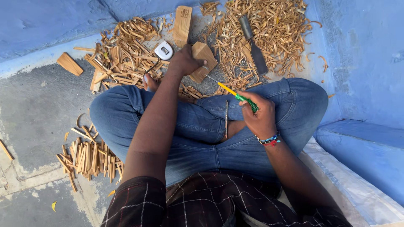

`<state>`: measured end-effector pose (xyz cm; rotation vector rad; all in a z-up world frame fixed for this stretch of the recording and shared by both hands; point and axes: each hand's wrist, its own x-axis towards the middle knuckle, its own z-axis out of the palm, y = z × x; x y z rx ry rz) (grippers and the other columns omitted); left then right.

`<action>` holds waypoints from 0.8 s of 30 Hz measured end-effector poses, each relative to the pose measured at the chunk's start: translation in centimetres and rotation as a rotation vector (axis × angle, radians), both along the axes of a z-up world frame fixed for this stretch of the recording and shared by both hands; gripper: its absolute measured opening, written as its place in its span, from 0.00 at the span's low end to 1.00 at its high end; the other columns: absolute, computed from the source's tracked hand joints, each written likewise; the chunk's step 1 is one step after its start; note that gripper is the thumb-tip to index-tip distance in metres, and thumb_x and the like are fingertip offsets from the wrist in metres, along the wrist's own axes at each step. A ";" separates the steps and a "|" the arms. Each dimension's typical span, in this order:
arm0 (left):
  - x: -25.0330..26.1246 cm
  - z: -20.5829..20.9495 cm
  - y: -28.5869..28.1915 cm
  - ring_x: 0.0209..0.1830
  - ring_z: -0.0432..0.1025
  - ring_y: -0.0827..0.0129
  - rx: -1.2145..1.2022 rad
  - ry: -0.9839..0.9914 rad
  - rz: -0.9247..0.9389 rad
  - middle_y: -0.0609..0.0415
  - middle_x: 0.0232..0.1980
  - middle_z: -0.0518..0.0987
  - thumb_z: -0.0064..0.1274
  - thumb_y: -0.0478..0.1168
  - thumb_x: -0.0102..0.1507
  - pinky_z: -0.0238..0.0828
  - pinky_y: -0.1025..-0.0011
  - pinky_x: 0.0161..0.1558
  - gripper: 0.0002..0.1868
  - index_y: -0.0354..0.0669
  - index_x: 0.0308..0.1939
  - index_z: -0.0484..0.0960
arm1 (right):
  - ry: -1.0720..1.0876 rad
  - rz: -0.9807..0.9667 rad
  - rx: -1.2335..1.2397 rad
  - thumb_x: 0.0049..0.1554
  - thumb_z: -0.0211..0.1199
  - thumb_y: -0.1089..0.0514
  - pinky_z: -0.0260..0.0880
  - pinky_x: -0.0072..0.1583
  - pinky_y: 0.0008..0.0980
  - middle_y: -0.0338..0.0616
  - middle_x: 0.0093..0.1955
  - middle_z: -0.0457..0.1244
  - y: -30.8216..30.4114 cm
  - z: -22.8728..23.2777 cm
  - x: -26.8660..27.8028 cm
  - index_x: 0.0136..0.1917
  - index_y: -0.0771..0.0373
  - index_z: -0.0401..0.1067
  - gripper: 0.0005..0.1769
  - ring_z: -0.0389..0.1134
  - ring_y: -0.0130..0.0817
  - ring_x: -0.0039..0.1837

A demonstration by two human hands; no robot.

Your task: The person carves and marks a wooden block while sitting on a floor covered in wood shavings. They mark the wood with a measuring tape and then use a small hand tool to scrape and shape the block before placing it into a white bag.

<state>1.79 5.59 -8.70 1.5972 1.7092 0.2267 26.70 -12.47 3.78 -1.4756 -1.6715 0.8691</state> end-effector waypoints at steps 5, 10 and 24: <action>-0.7 -0.6 0.5 0.61 0.75 0.46 -0.022 -0.080 0.000 0.36 0.58 0.80 0.71 0.60 0.52 0.70 0.58 0.61 0.46 0.37 0.64 0.71 | 0.010 -0.035 0.077 0.59 0.57 0.73 0.73 0.52 0.26 0.49 0.48 0.73 0.5 -0.8 0.2 0.62 0.68 0.76 0.18 0.74 0.28 0.49; -0.6 -0.5 1.0 0.62 0.74 0.48 -0.074 -0.058 -0.023 0.38 0.59 0.80 0.71 0.59 0.50 0.69 0.58 0.63 0.47 0.38 0.65 0.72 | 0.012 -0.035 0.047 0.60 0.56 0.73 0.73 0.52 0.26 0.48 0.48 0.72 1.2 -1.2 0.3 0.62 0.68 0.76 0.18 0.74 0.29 0.49; -0.1 -1.6 0.6 0.62 0.74 0.49 -0.074 -0.090 -0.009 0.38 0.60 0.78 0.73 0.60 0.50 0.70 0.58 0.61 0.54 0.39 0.71 0.65 | 0.062 -0.081 -0.058 0.60 0.57 0.72 0.68 0.45 0.23 0.47 0.47 0.73 0.4 -1.5 0.4 0.62 0.66 0.77 0.19 0.69 0.24 0.44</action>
